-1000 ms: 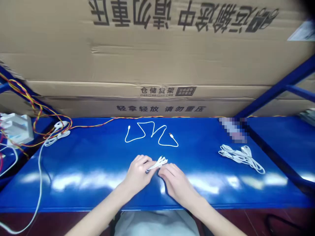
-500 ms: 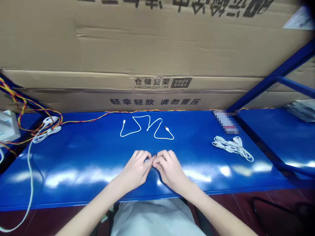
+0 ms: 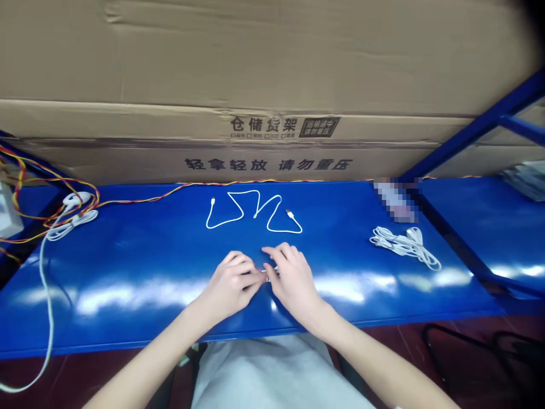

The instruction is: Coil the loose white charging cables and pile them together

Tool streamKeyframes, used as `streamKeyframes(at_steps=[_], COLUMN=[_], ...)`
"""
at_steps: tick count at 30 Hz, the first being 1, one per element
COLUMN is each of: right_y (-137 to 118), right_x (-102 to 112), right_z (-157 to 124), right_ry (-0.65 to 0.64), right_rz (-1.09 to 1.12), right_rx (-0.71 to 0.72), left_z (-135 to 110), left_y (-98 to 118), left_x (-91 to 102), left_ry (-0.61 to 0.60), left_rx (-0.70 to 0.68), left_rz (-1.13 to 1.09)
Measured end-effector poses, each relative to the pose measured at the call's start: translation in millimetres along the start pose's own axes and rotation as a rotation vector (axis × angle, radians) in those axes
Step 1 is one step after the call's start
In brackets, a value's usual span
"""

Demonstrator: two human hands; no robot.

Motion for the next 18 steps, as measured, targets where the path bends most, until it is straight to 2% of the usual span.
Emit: streamKeyframes(at_steps=[5, 10, 13, 16, 18], right_y=[-2.3, -4.1, -3.4, -0.1, 2.8], right_x=[9.3, 9.5, 7.8, 3.1, -1.8], right_z=[-21.4, -36.9, -35.7, -34.4, -34.5], right_ry=[0.088, 0.015, -0.009, -0.009, -0.008], right_rz=[0.096, 0.019, 0.016, 0.043, 0.033], right_rx=[0.119, 0.218, 0.199, 0.171, 0.155], left_z=[2.3, 0.9, 3.3, 14.1, 24.1], left_y=[3.1, 0.7, 1.3, 18.9, 41.8], left_x=[1.5, -0.1, 5.2, 7.9, -0.8], left_ry=[-0.013, -0.009, -0.009, -0.13, -0.232], left_rx=[0.005, -0.036, -0.02, -0.052, -0.079], left_rz=[0.068, 0.09, 0.106, 0.218, 0.215])
Point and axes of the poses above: each hand's wrist, its own z-axis towards the middle knuckle, its own x-axis out of the back of the hand, y = z × x, the point moved 3 cm from there along z, towards the middle knuckle, and after that the axes turned 8 degrees about x, right-handed, at the moved point
